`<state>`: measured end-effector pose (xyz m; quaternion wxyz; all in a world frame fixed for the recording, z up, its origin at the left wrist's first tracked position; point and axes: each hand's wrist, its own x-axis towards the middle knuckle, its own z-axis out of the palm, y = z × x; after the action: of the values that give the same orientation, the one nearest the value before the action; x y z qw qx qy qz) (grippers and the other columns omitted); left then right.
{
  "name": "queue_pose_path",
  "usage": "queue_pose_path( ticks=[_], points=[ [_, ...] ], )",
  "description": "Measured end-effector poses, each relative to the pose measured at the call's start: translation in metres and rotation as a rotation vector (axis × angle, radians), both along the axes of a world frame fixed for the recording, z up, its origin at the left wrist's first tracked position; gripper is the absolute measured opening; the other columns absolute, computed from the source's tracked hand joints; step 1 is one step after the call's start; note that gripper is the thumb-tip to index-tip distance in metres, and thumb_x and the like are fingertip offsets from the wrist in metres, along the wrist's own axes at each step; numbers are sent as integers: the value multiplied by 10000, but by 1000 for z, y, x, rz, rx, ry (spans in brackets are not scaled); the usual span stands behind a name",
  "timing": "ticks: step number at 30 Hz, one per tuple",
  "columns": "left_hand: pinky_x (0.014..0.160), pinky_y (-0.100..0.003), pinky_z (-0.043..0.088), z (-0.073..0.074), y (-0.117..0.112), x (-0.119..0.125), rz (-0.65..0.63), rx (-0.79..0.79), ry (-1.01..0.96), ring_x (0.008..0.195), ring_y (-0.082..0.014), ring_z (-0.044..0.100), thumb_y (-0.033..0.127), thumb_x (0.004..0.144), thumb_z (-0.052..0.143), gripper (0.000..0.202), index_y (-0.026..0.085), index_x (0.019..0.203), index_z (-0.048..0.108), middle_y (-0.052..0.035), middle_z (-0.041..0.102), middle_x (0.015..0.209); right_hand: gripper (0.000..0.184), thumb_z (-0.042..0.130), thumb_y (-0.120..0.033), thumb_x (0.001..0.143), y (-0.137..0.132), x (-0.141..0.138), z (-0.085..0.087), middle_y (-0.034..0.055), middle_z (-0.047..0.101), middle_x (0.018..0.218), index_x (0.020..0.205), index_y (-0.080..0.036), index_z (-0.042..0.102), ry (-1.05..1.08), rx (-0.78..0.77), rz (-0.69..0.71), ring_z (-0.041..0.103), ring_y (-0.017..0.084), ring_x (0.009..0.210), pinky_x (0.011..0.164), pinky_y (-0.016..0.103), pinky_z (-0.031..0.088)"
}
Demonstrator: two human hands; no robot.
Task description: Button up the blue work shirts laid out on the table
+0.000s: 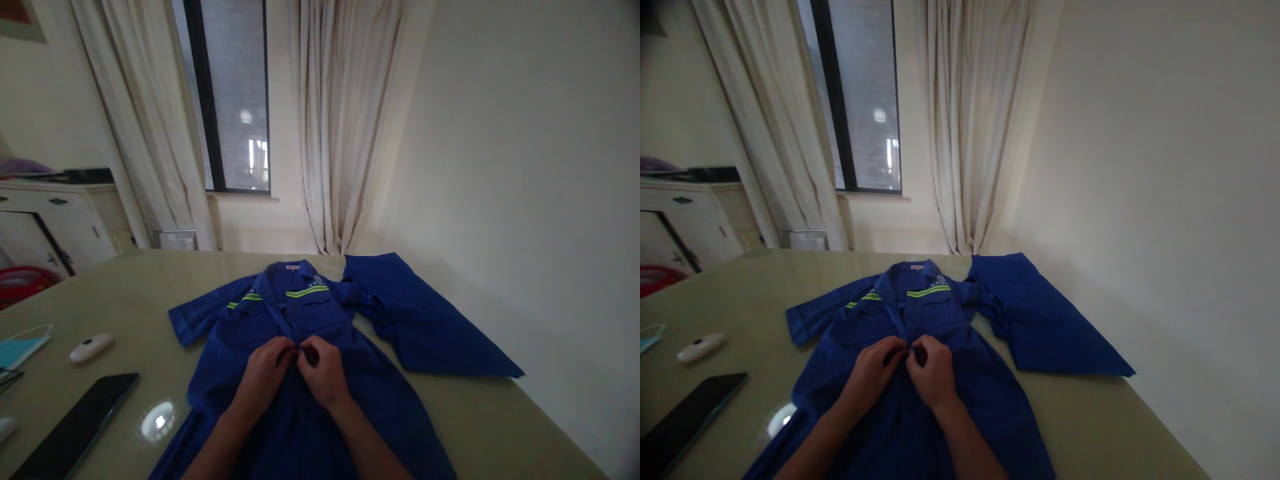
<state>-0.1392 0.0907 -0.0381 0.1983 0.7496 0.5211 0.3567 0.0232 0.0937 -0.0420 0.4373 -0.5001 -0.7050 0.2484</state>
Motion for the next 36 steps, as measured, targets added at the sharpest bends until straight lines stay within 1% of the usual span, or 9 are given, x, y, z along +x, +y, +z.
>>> queue_pose_path(
  ticks=[3, 5, 12, 17, 25, 28, 31, 33, 36],
  points=[
    [810, -303, 500, -2, 1, 0, 45, 5, -10, 879, -206, 698, 273, 942, 498, 203, 253, 936, 700, -22, 747, 941, 286, 500, -301, 950, 1, 2, 2, -4, 662, 704, 788, -185, 706, 104, -46, 42, 599, 143, 663, 625, 230, 399],
    [823, -307, 505, -3, 1, 1, 58, 2, -23, 888, -209, 705, 284, 938, 506, 209, 253, 947, 712, -22, 756, 949, 359, 470, -332, 974, 3, 3, 2, 2, 668, 695, 759, -179, 713, 157, -66, 43, 607, 148, 678, 630, 233, 406],
    [813, -311, 517, -9, 4, 2, 51, -31, -32, 895, -215, 725, 231, 901, 473, 297, 251, 1000, 752, -30, 781, 958, 162, 638, -282, 850, 12, 3, -8, 30, 741, 754, 834, -164, 748, 272, -154, 93, 663, 173, 682, 625, 243, 466],
    [803, -305, 527, -9, 3, 5, 91, -59, -93, 873, -219, 735, 254, 883, 482, 307, 226, 1017, 757, -39, 791, 943, 119, 684, -265, 831, 13, 4, -12, 35, 752, 809, 865, -187, 766, 242, -107, 53, 682, 187, 744, 693, 262, 490],
    [715, -283, 512, -6, 4, 8, 101, -135, -196, 809, -227, 723, 468, 899, 547, 327, 210, 921, 746, -39, 787, 884, 124, 627, -171, 848, 9, 0, -10, 17, 694, 781, 777, -195, 726, 120, -12, 17, 652, 163, 740, 695, 245, 453],
    [702, -295, 507, -11, 9, 5, 113, -156, -206, 778, -227, 718, 455, 897, 538, 325, 197, 916, 735, -41, 780, 848, 111, 640, -188, 848, 7, -1, -9, 16, 707, 779, 775, -201, 722, 101, -26, 1, 656, 168, 737, 701, 249, 452],
    [752, -309, 523, -18, 14, 2, 112, -174, -271, 825, -231, 724, 440, 876, 557, 303, 190, 941, 715, -51, 776, 879, 98, 640, -196, 845, 6, -2, -7, 14, 719, 786, 786, -207, 717, 126, -33, -10, 661, 173, 744, 711, 254, 454],
    [784, -314, 535, -22, 15, 1, 111, -189, -346, 853, -230, 727, 432, 850, 586, 283, 190, 960, 682, -54, 768, 898, 90, 634, -206, 842, 7, -2, -7, 12, 721, 778, 797, -206, 711, 180, -57, -5, 663, 176, 740, 708, 256, 457],
    [743, -290, 534, -22, 14, 2, 79, -178, -391, 812, -205, 720, 394, 849, 593, 241, 209, 1001, 616, -24, 745, 866, 83, 646, -248, 809, 13, -2, -10, 15, 701, 726, 774, -192, 697, 301, -147, 9, 644, 180, 697, 668, 261, 459]
  ],
)
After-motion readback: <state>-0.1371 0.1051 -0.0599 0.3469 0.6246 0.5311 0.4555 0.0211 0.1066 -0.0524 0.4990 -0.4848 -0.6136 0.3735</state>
